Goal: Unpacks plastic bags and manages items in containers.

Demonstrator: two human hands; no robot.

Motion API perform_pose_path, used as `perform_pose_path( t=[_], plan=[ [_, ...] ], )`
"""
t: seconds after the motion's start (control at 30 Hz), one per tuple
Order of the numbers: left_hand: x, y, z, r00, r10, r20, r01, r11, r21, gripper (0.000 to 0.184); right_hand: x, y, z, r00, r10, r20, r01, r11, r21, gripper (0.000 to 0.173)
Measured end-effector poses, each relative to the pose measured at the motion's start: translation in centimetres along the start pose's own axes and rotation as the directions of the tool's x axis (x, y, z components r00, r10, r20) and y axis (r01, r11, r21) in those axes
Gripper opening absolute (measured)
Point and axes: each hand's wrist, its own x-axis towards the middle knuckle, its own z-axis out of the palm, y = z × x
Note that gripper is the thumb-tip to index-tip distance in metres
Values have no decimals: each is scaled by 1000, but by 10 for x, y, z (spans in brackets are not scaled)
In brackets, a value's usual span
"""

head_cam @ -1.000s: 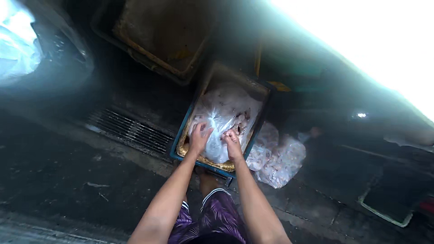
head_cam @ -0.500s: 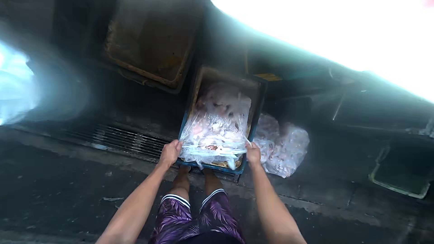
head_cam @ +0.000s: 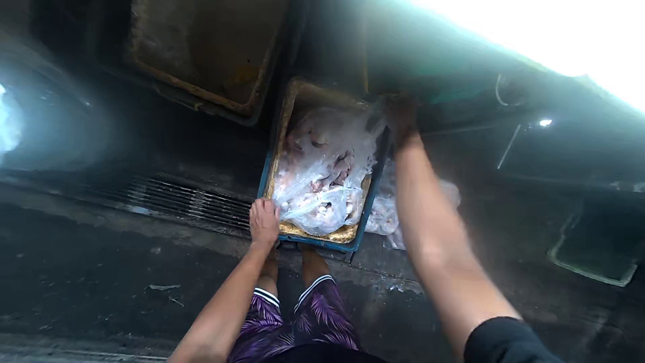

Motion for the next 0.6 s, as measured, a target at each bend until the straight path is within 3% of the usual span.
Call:
perform_pose_path(
  t=[0.03, 0.07, 0.1, 0.17, 0.2, 0.23, 0.3, 0.37, 0.47, 0.53, 0.6],
  plan=[
    [-4, 11, 5, 992, 70, -102, -74, 997, -36, 37, -21, -9, 17, 999, -20, -49, 25, 996, 84, 78],
    [-4, 24, 8, 976, 159, -149, -168, 985, -48, 34, -51, -15, 36, 988, -99, -115, 102, 995, 20, 89],
    [-4, 36, 11, 956, 262, -129, -271, 961, -55, 30, -88, -9, 57, 953, -257, -158, 242, 964, -109, 87],
    [3, 55, 11, 906, 405, 119, -399, 914, -76, 36, -151, 42, 100, 784, -619, -54, 571, 752, -329, 57],
    [10, 61, 10, 872, 390, 296, -388, 919, -71, 51, -164, 73, 115, 705, -704, 85, 690, 653, -312, 51],
    [13, 63, 13, 839, 337, 426, -355, 934, -40, 65, -171, 106, 121, 670, -692, 268, 740, 592, -320, 51],
    [4, 57, 20, 815, 272, 512, -330, 944, 23, 62, -168, 163, 107, 753, -446, 484, 652, 606, -456, 58],
    [-30, 56, 33, 806, 343, 483, -396, 918, 9, 37, -139, 190, 70, 837, -144, 528, 490, 630, -603, 80],
    [-112, 53, 67, 703, 406, 584, -477, 878, -38, 29, -138, 203, 27, 765, 77, 639, 512, 529, -677, 86],
    [-140, 42, 85, 652, 297, 697, -407, 913, -8, 46, -151, 215, 10, 691, 182, 700, 481, 608, -632, 89],
    [-134, 27, 92, 709, 187, 680, -245, 969, -11, 68, -152, 234, -10, 624, 358, 695, 267, 737, -621, 95]
  ],
)
